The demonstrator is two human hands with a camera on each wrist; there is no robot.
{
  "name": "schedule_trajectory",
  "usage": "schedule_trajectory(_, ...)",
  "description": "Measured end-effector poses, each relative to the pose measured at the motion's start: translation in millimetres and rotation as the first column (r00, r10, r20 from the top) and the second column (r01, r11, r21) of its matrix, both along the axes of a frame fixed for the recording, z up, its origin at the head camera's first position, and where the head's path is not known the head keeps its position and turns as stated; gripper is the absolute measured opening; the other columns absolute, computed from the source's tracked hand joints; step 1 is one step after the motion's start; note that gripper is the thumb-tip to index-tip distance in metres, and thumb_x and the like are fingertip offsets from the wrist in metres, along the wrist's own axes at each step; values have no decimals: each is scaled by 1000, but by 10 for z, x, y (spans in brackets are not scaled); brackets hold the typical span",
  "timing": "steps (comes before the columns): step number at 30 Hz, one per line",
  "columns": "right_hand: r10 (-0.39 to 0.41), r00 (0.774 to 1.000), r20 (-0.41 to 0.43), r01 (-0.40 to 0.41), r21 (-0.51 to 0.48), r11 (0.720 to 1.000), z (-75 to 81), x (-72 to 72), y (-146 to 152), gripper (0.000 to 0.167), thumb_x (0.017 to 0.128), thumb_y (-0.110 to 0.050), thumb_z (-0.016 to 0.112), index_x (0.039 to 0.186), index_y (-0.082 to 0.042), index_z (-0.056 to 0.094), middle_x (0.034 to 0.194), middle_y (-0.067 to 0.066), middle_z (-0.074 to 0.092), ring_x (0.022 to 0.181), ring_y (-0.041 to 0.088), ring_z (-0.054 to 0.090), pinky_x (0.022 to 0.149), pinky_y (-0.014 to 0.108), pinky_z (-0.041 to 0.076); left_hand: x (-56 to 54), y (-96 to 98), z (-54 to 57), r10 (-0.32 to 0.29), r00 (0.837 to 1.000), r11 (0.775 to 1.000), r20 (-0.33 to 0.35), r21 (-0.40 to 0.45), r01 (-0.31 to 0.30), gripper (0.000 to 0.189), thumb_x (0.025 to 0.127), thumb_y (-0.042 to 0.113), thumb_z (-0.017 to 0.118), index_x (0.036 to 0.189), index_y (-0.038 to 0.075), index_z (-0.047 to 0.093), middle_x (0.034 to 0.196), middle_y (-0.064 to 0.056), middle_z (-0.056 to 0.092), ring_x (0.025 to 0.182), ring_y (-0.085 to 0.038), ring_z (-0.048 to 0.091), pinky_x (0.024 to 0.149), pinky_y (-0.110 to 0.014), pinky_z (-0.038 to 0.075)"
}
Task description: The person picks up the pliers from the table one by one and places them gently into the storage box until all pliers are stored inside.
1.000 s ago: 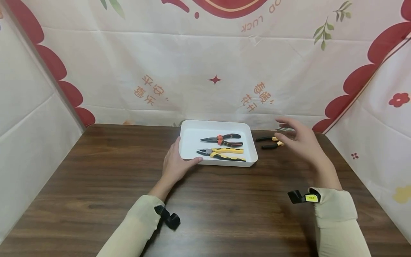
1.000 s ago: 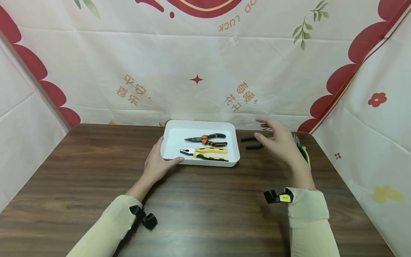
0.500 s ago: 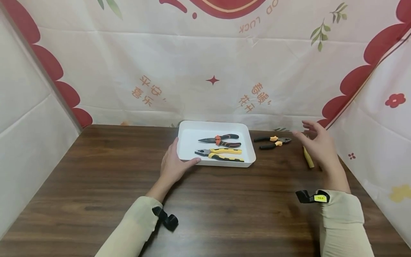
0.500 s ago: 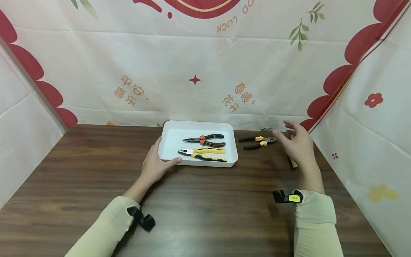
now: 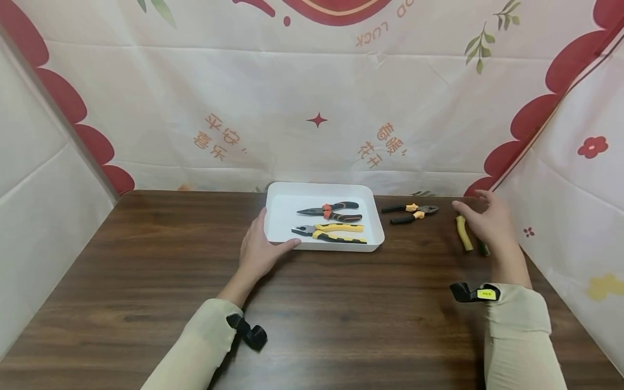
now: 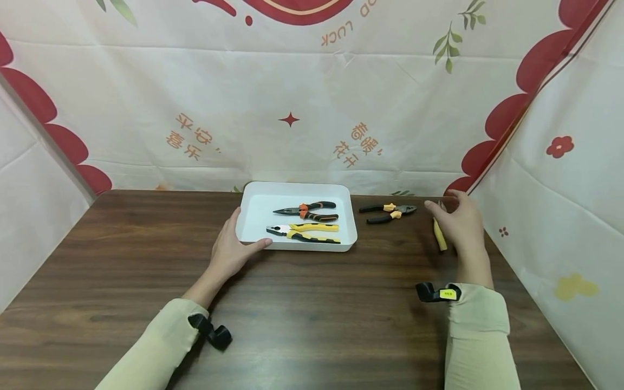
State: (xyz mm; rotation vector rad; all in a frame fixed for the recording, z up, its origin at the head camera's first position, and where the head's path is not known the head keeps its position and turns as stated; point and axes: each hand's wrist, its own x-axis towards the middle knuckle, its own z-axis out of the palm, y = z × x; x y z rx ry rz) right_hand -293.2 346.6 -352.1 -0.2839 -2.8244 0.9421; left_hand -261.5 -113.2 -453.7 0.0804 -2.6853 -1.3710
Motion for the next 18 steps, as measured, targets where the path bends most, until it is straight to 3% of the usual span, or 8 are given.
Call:
schedule_trajectory(8,-20,1000,24,18,103,994,-153,-16,172,86,99,-50,55,150,14,30,146,43,38,133,59,38,105,72,35,1,-6,-3,-4,1000,1000,-9,-1,4,116,75,56,82,162,13,19,163,-13,34,149,-33,36,120,-57,31)
schedule_trajectory(18,-115,983,145,84,206,975,-354,-86,316,105,94,-63,54,153,16,16,145,49,31,132,62,34,102,74,38,-4,0,-12,4,1000,1000,6,0,-4,116,75,57,82,162,15,19,163,-12,34,149,-33,36,120,-57,30)
